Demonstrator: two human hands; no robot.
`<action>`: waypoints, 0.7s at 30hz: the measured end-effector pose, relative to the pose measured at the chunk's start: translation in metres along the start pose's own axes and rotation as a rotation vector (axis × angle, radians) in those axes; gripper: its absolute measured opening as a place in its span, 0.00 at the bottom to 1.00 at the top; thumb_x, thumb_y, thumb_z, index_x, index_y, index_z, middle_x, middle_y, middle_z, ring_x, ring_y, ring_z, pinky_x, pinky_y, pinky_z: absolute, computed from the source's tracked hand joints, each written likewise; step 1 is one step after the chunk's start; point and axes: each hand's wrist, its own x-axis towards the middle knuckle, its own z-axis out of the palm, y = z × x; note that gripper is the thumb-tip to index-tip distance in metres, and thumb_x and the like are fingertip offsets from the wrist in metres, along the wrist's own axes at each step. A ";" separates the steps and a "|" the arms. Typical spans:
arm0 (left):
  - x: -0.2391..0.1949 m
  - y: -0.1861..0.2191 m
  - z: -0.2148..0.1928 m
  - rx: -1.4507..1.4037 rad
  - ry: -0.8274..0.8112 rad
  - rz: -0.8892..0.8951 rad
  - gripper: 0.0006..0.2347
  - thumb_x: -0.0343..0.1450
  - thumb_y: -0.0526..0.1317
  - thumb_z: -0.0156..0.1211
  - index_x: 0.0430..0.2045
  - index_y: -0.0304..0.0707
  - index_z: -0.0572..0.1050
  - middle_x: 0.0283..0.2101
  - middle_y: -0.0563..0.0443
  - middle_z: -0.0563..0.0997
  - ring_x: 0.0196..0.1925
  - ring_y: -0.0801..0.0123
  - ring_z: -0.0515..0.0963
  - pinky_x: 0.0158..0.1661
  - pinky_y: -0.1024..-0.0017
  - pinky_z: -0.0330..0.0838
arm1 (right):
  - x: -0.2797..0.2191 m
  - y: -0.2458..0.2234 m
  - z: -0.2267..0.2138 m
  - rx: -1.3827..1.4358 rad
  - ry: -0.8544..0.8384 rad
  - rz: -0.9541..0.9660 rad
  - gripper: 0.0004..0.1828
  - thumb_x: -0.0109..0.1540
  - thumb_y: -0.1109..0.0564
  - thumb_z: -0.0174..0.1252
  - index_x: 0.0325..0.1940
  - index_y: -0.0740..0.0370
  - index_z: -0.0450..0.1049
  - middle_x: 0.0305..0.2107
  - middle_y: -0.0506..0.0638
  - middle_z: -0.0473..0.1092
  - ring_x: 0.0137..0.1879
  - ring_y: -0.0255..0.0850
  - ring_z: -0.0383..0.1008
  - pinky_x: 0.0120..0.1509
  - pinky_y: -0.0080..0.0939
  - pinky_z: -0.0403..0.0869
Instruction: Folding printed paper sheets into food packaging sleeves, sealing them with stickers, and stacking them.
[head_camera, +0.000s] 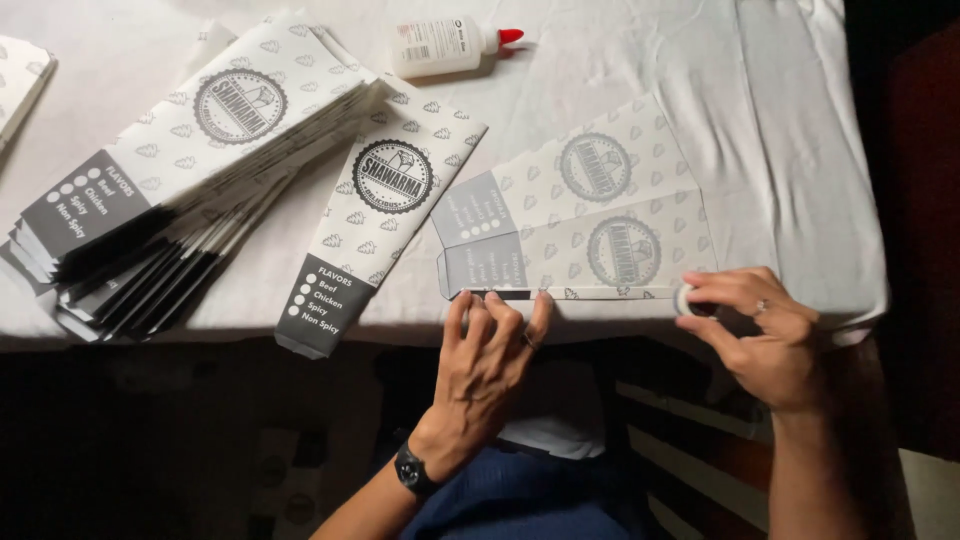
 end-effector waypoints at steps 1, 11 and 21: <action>-0.007 0.000 0.013 0.000 0.002 -0.001 0.19 0.73 0.24 0.51 0.59 0.40 0.71 0.44 0.34 0.73 0.42 0.49 0.77 0.56 0.52 0.73 | 0.008 -0.006 0.012 -0.001 -0.001 -0.001 0.14 0.54 0.71 0.73 0.41 0.70 0.78 0.44 0.60 0.78 0.49 0.46 0.77 0.59 0.39 0.76; -0.024 -0.001 0.046 -0.014 0.180 -0.025 0.19 0.71 0.37 0.50 0.57 0.47 0.76 0.42 0.33 0.72 0.42 0.47 0.74 0.53 0.42 0.72 | 0.012 0.003 0.011 -0.069 -0.014 0.005 0.19 0.54 0.62 0.74 0.49 0.61 0.80 0.39 0.54 0.78 0.43 0.52 0.78 0.49 0.50 0.78; -0.013 -0.005 0.036 -0.060 0.184 -0.011 0.19 0.70 0.34 0.50 0.55 0.48 0.78 0.41 0.34 0.73 0.42 0.49 0.75 0.53 0.46 0.72 | 0.042 -0.058 0.061 0.196 0.057 -0.078 0.13 0.53 0.63 0.74 0.40 0.59 0.81 0.39 0.53 0.79 0.47 0.52 0.80 0.53 0.48 0.79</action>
